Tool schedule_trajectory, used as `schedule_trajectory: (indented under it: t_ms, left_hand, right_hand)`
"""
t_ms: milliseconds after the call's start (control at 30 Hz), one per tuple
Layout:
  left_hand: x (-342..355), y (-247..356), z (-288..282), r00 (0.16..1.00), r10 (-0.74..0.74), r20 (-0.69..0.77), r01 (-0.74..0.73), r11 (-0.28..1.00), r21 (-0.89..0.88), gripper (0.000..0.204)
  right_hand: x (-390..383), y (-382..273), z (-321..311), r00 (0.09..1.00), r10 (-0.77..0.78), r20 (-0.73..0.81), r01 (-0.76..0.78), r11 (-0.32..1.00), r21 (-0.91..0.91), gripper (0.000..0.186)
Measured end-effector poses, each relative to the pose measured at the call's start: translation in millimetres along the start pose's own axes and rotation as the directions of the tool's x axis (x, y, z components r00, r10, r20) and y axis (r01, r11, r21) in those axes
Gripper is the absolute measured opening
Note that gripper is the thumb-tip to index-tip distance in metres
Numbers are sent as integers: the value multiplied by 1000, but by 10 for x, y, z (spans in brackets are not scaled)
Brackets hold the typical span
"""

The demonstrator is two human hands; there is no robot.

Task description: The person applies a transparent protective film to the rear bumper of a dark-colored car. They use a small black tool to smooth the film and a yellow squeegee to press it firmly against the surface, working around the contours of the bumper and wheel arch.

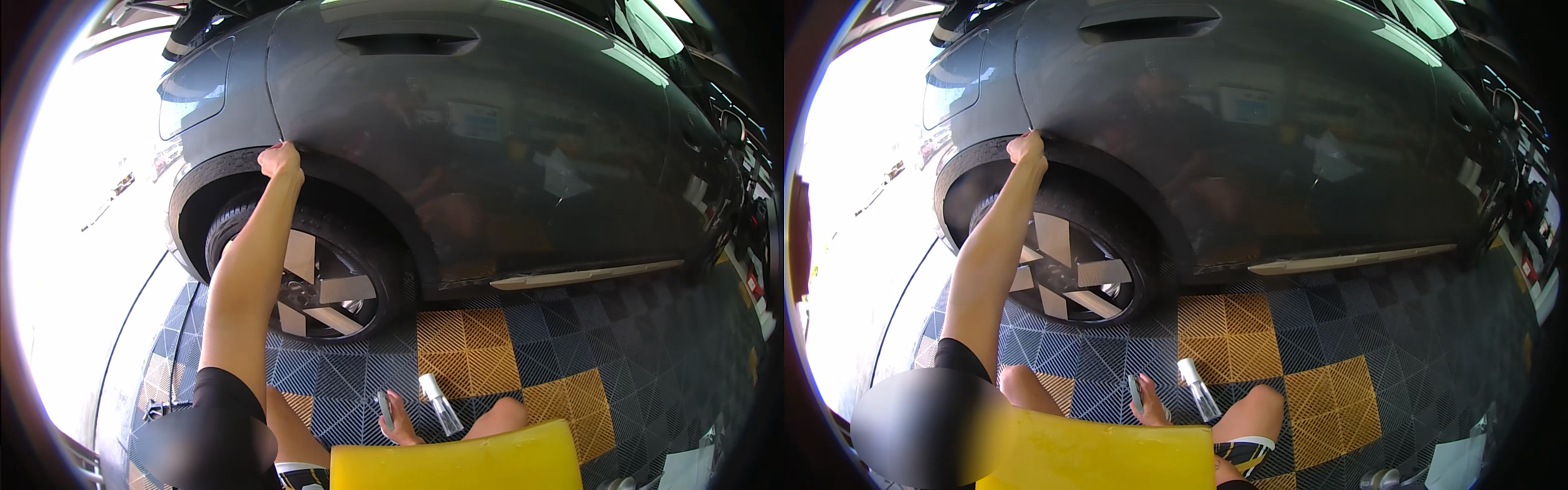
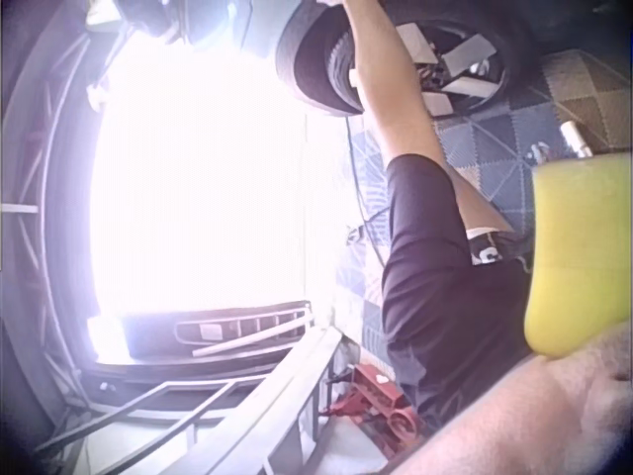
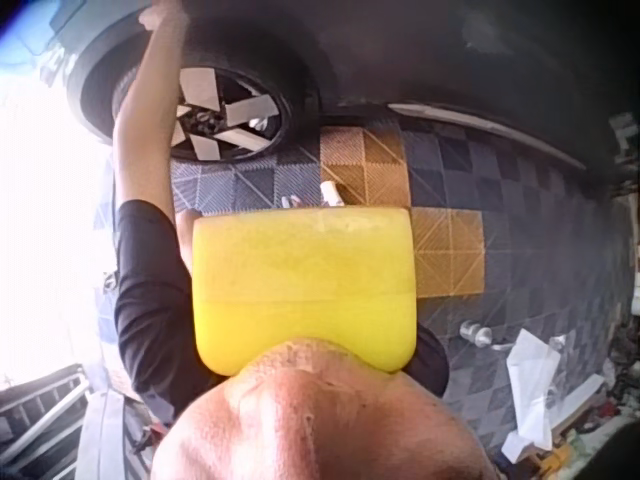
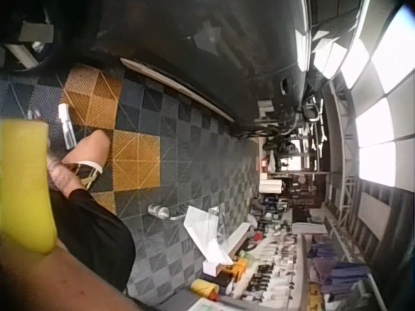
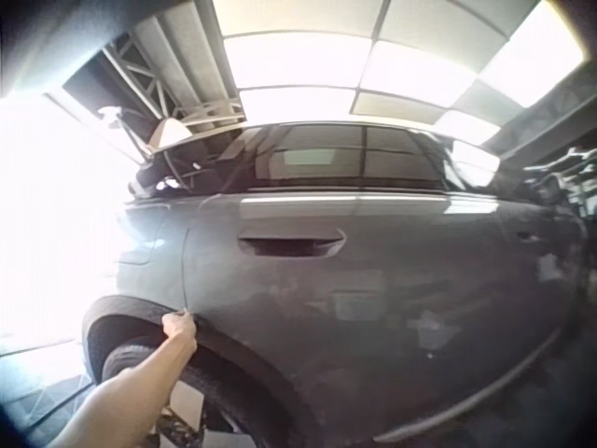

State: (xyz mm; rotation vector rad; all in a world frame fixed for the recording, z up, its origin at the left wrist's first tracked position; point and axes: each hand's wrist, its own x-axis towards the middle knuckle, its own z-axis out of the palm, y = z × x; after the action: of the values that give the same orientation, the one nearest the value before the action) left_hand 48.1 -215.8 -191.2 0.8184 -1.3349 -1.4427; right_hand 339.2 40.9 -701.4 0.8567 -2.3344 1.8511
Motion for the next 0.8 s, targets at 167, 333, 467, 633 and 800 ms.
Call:
schedule_trajectory:
  t_ms: [167,333,467,633,800]
  left_hand:
    - [290,-31,72,998,-16,66,21,998,-67,22]
    - [459,-92,-10,990,80,117,-72,995,-67,18]
    - [314,-103,-17,921,-16,390,61,993,-104,24]
    - [309,-138,-200,820,-14,572,128,979,-160,22]
    - [309,-125,-464,738,185,649,-149,983,-110,19]
  right_hand:
    - [-389,171,104,987,130,90,-139,985,105,76]
    - [-352,-165,-51,951,247,184,-247,969,-23,86]
    - [-293,48,-268,963,230,140,-217,971,-105,80]
    - [-248,11,-123,957,242,158,-216,962,-166,77]
    - [40,-148,24,989,102,103,-102,995,-3,77]
